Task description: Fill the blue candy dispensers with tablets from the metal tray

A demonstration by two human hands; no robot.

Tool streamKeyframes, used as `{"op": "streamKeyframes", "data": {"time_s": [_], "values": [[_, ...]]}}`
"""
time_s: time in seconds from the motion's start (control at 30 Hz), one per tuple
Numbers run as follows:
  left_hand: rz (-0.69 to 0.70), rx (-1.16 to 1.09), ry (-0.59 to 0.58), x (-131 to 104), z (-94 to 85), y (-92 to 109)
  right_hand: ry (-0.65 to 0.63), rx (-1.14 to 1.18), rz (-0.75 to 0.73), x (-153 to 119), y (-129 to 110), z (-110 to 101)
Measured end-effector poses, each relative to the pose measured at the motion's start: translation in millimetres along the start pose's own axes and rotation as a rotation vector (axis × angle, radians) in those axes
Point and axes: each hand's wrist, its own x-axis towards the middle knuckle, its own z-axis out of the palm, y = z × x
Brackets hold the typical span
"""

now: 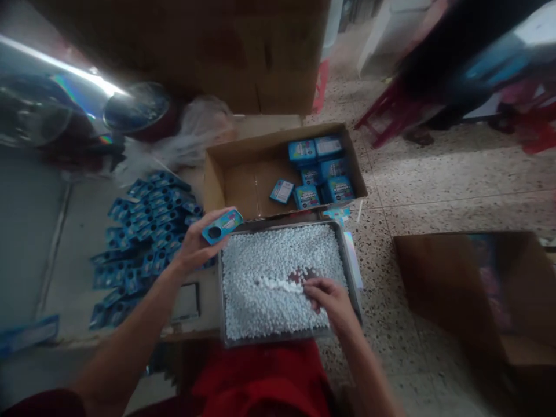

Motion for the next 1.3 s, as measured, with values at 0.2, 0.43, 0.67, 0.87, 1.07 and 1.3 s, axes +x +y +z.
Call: {"op": "streamKeyframes", "data": {"time_s": [0.2, 0.43, 0.67, 0.87, 1.07, 1.3], "values": [[-0.126, 0.077, 0.142, -82.2, 68.5, -6.2, -0.076, -0.063, -0.027, -7.0, -40.6, 19.7], [0.019, 0.254, 0.191, -93.7, 99.4, -37.8, -0.077, -0.276, -0.105, 5.1, -42.3, 38.5], [0.078, 0.293, 0.099, -88.7, 120.7, -66.8, 0.03, -0.878, -0.459, 15.8, -57.5, 64.0], [0.047, 0.171, -0.017, -86.4, 126.7, -82.8, 0.04, -1.035, -0.658, 21.7, -42.1, 79.2], [-0.115, 0.023, -0.042, -103.1, 101.9, -80.5, 0.332, -0.831, -0.362, 8.0, -16.8, -46.5], [-0.327, -0.022, 0.158, -140.7, 69.7, -61.0, 0.434, -0.596, -0.238, 98.5, 62.0, -90.3]]}}
